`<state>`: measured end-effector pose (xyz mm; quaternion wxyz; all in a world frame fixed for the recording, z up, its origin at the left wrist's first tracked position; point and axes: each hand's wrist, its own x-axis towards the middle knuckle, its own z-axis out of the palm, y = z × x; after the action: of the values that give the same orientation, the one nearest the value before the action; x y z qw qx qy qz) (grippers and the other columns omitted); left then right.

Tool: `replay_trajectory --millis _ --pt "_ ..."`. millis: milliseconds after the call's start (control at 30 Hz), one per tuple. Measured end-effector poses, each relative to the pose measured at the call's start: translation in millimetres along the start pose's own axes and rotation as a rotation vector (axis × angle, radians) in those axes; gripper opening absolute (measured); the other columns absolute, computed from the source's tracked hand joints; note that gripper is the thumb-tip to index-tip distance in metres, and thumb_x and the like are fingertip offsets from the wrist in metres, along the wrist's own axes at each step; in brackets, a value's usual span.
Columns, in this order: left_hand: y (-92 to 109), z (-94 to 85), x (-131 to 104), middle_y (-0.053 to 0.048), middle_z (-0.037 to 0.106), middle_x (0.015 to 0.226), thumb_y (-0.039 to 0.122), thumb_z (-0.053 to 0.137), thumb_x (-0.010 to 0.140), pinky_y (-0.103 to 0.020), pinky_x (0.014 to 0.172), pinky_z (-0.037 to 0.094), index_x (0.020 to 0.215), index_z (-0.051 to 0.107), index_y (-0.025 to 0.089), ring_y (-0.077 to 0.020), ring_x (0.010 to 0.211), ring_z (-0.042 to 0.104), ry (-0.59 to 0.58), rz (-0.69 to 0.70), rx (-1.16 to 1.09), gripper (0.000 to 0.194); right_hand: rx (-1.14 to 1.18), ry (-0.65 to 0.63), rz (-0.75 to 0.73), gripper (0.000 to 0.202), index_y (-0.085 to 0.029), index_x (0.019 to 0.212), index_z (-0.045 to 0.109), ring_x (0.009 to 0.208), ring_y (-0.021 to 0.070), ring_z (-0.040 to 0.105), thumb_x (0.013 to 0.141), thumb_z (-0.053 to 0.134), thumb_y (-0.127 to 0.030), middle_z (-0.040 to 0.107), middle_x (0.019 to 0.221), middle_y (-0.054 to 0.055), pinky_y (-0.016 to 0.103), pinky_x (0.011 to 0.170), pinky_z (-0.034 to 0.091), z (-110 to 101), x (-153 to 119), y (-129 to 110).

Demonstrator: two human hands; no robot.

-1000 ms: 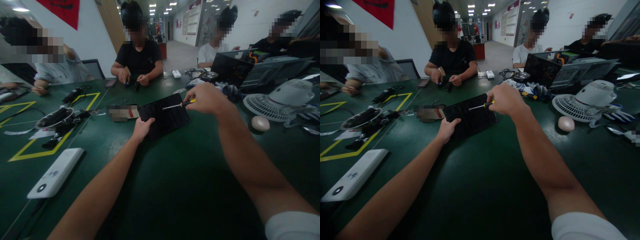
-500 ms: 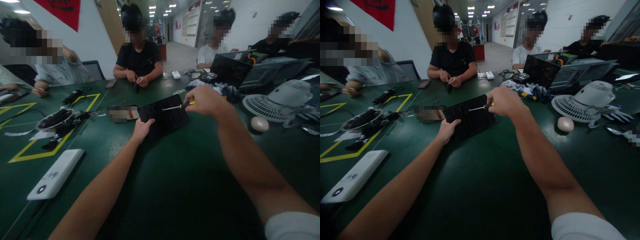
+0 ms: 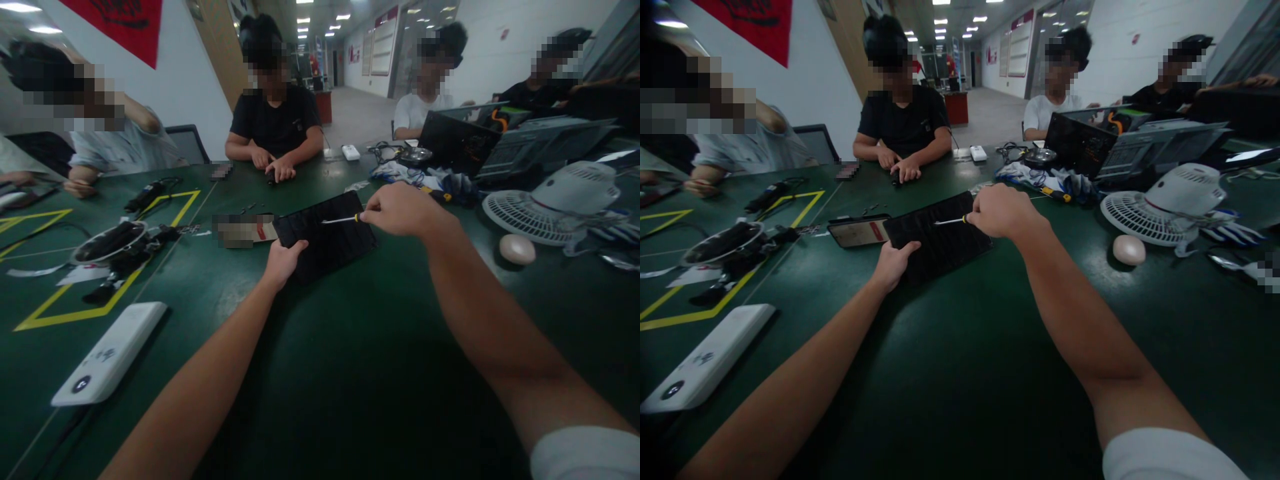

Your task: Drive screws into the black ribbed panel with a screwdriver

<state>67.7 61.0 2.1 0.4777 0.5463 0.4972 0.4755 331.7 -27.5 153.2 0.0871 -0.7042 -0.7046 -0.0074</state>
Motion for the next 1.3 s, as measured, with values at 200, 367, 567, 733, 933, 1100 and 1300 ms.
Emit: replay_trajectory --millis 200,367,567,733,933,1100,1300 --pt "2 0.5 -1 -0.011 0.083 0.101 0.039 0.088 0.066 -0.046 0.097 0.062 0.097 0.078 0.018 -0.0324 0.098 0.079 0.006 -0.012 0.001 0.038 0.084 -0.007 -0.057 0.035 -0.023 0.109 0.087 0.097 0.0297 0.074 0.103 0.06 -0.044 0.082 0.102 0.012 0.041 0.081 0.052 -5 0 3" --pt "2 0.5 0 -0.01 0.082 0.098 0.038 0.089 0.064 -0.047 0.098 0.063 0.095 0.077 0.019 -0.0331 0.099 0.08 0.011 -0.021 -0.004 0.038 0.119 0.135 -0.096 0.032 -0.024 0.112 0.084 0.089 0.0253 0.071 0.082 0.085 -0.036 0.081 0.104 0.007 0.037 0.078 0.05 -9 -1 19" --pt "2 -0.3 0 -0.011 0.083 0.099 0.038 0.09 0.065 -0.048 0.097 0.063 0.095 0.077 0.019 -0.0338 0.099 0.08 0.006 -0.024 -0.011 0.037 0.041 0.165 -0.027 0.023 -0.028 0.105 0.089 0.096 0.0307 0.073 0.085 0.082 -0.039 0.082 0.102 0.008 0.043 0.081 0.053 -5 -2 16" --pt "0 -0.9 1 -0.012 0.083 0.102 0.04 0.09 0.065 -0.048 0.098 0.063 0.097 0.079 0.018 -0.0335 0.1 0.08 0.008 -0.021 -0.001 0.04 0.017 0.169 0.003 0.023 -0.032 0.105 0.091 0.1 0.0329 0.075 0.083 0.084 -0.036 0.083 0.103 0.008 0.045 0.082 0.055 -3 0 12" --pt "2 -1.1 0 -0.012 0.084 0.101 0.04 0.09 0.065 -0.049 0.098 0.063 0.097 0.079 0.018 -0.0335 0.097 0.08 -0.012 -0.015 -0.015 0.041 0.017 0.161 0.003 0.024 -0.033 0.107 0.091 0.103 0.0338 0.075 0.085 0.082 -0.034 0.084 0.104 0.008 0.046 0.084 0.056 -5 -1 10" --pt "-1 -1.4 2 -0.012 0.084 0.103 0.04 0.091 0.065 -0.048 0.098 0.063 0.098 0.079 0.018 -0.034 0.1 0.08 -0.014 -0.015 -0.024 0.041 0.017 0.145 0.013 0.026 -0.033 0.11 0.091 0.105 0.0333 0.075 0.086 0.083 -0.034 0.084 0.107 0.008 0.046 0.084 0.057 -5 -1 7" --pt "-3 -1.3 3 -0.01 0.083 0.098 0.04 0.091 0.063 -0.047 0.095 0.063 0.096 0.079 0.017 -0.0325 0.095 0.08 0.015 -0.009 0.001 0.042 0.037 0.116 0.02 0.026 -0.03 0.111 0.092 0.106 0.0342 0.076 0.086 0.084 -0.034 0.085 0.109 0.009 0.045 0.086 0.058 -4 0 7"
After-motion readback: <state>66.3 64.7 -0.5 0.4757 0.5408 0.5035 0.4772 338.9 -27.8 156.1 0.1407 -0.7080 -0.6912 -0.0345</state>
